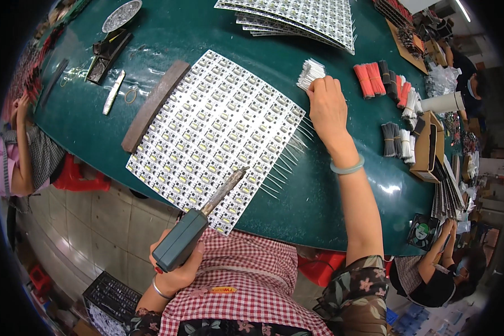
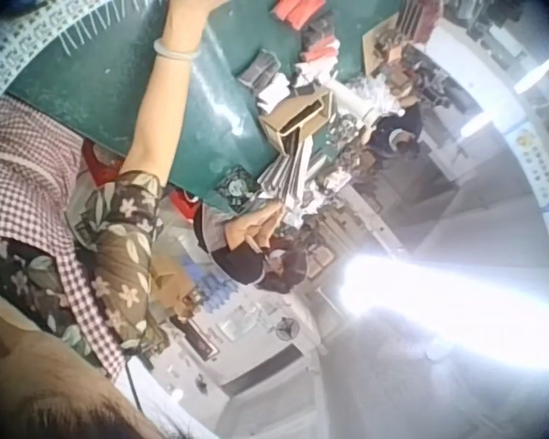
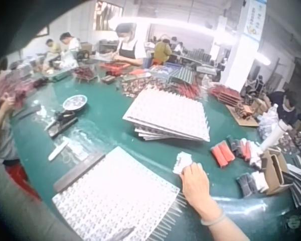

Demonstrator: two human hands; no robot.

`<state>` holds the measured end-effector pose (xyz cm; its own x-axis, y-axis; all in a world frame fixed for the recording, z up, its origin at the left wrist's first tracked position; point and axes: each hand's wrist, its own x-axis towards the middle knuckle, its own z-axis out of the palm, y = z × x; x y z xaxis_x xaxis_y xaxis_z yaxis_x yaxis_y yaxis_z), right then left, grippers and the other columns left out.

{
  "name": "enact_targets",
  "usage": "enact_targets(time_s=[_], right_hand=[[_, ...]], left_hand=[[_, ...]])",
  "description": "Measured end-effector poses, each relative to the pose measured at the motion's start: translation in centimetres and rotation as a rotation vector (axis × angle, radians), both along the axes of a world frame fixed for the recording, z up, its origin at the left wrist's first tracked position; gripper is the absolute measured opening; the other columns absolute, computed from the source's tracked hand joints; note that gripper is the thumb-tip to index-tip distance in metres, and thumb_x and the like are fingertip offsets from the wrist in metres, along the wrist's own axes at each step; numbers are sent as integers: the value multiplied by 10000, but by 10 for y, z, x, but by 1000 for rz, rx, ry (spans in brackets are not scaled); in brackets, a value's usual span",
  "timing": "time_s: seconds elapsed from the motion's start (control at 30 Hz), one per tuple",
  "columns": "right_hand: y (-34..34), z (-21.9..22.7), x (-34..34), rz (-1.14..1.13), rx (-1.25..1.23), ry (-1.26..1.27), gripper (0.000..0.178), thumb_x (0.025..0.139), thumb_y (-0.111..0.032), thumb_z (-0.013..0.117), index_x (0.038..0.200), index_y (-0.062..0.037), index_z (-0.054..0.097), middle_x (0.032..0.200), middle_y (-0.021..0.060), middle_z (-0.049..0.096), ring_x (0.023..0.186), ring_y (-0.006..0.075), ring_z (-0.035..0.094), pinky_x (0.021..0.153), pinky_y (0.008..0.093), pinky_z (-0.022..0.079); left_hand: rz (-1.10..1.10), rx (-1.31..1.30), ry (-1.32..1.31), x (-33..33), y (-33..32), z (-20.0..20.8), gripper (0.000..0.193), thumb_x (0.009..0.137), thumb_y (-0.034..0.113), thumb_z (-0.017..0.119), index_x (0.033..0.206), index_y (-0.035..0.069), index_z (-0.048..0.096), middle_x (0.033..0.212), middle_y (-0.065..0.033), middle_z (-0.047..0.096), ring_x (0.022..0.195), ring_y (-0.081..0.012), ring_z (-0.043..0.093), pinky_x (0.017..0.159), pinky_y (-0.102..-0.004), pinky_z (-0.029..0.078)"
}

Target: Applying solder or adhesive to LED panels on a factory assembly line.

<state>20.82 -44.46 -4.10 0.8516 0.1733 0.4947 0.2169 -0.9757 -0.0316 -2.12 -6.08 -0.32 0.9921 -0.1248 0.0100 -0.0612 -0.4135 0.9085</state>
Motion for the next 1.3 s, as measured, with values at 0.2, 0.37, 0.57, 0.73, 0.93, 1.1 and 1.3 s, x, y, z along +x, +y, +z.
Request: enact_targets(time_s=[0.2, 0.37, 0.57, 0.73, 0.93, 1.1, 1.3], right_hand=[[-6, 0, -3, 39, -8, -15, 147, 880, -25, 684, 977, -34, 574, 926, 140, 590, 890, 327, 573, 771, 431, 500], [15, 25, -37, 83, 192, -117, 145, 883, 46, 666, 1013, -9, 634, 927, 150, 610, 884, 344, 587, 768, 451, 494], [82, 48, -137, 255, 509, 31, 196, 826, 91, 714, 986, 1, 644, 895, 145, 631, 815, 334, 600, 701, 415, 490], [102, 28, -187, 236, 620, 141, 246, 769, 95, 781, 981, -5, 708, 885, 107, 639, 778, 275, 618, 641, 369, 508], [104, 16, -197, 232, 575, 89, 284, 747, 86, 799, 1004, -13, 731, 875, 86, 639, 754, 248, 621, 609, 350, 513], [104, 14, -198, 225, 551, 84, 278, 741, 86, 798, 994, -11, 735, 874, 85, 638, 752, 247, 620, 610, 346, 520], [103, 13, -198, 234, 550, 70, 305, 714, 88, 794, 999, -7, 739, 871, 87, 636, 760, 246, 620, 604, 342, 520]], left_hand=[[-34, 50, -95, -1, 2, 2, 241, 778, 45, 812, 1000, -26, 750, 850, -134, 711, 665, -228, 687, 604, -322, 546], [7, -25, 45, -8, 4, 8, 251, 813, 32, 804, 1045, -40, 739, 912, -133, 730, 739, -226, 703, 672, -317, 559], [95, -237, 342, -24, 7, 15, 277, 867, 24, 799, 1125, -51, 731, 1051, -138, 744, 888, -225, 722, 775, -327, 572], [-51, 12, 212, -28, 15, 7, 259, 845, 26, 803, 1091, -29, 745, 1025, -155, 734, 850, -241, 724, 716, -331, 573], [-55, -15, 179, -16, 5, 18, 223, 806, 16, 782, 1022, -24, 741, 958, -145, 715, 730, -230, 694, 649, -310, 546], [-115, 25, 99, -15, 2, 18, 241, 802, 1, 772, 1035, -47, 732, 943, -147, 708, 715, -221, 688, 644, -305, 543], [-151, 71, 30, -11, -4, 24, 239, 802, -12, 758, 1034, -59, 723, 937, -147, 705, 695, -224, 680, 639, -304, 541]])
